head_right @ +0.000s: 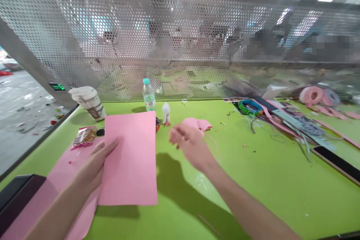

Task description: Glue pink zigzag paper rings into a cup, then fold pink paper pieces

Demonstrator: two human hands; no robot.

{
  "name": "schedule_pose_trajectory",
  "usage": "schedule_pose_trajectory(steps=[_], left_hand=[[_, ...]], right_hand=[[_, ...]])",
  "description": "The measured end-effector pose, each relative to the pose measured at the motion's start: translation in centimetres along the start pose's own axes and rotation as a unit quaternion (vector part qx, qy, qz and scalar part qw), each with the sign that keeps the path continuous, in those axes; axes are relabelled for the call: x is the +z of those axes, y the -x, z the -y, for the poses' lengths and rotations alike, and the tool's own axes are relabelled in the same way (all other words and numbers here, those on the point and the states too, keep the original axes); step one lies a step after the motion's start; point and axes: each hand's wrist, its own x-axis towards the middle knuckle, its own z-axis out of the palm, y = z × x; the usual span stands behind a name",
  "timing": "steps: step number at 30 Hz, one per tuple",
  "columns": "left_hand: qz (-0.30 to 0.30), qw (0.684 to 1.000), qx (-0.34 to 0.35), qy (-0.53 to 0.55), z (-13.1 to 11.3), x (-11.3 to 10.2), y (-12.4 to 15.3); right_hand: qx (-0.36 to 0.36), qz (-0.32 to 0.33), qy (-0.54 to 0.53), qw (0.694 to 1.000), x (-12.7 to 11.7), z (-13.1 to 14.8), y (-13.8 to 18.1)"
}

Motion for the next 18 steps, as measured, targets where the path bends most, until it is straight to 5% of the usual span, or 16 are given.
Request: schedule_pose_trajectory(steps=[3, 8, 18], left_hand=[[-0.036, 0.998, -0.008, 0.048, 2.4, -0.2, -1.2], [-0.018, 1.0, 0.003, 0.02, 5.1, -1.3, -2.2], [0.034, 0.999, 0.001, -0.022, 6.7, -1.3, -2.8]], right_hand=[[0.127, 0.095, -0.118, 0.98, 3.1, -2.7, 2.2], [0.133, 0.059, -0.162, 0.976, 5.2, -3.9, 3.2], [0.129, 0.047, -0.124, 0.983, 6.1, -6.5, 4.1]])
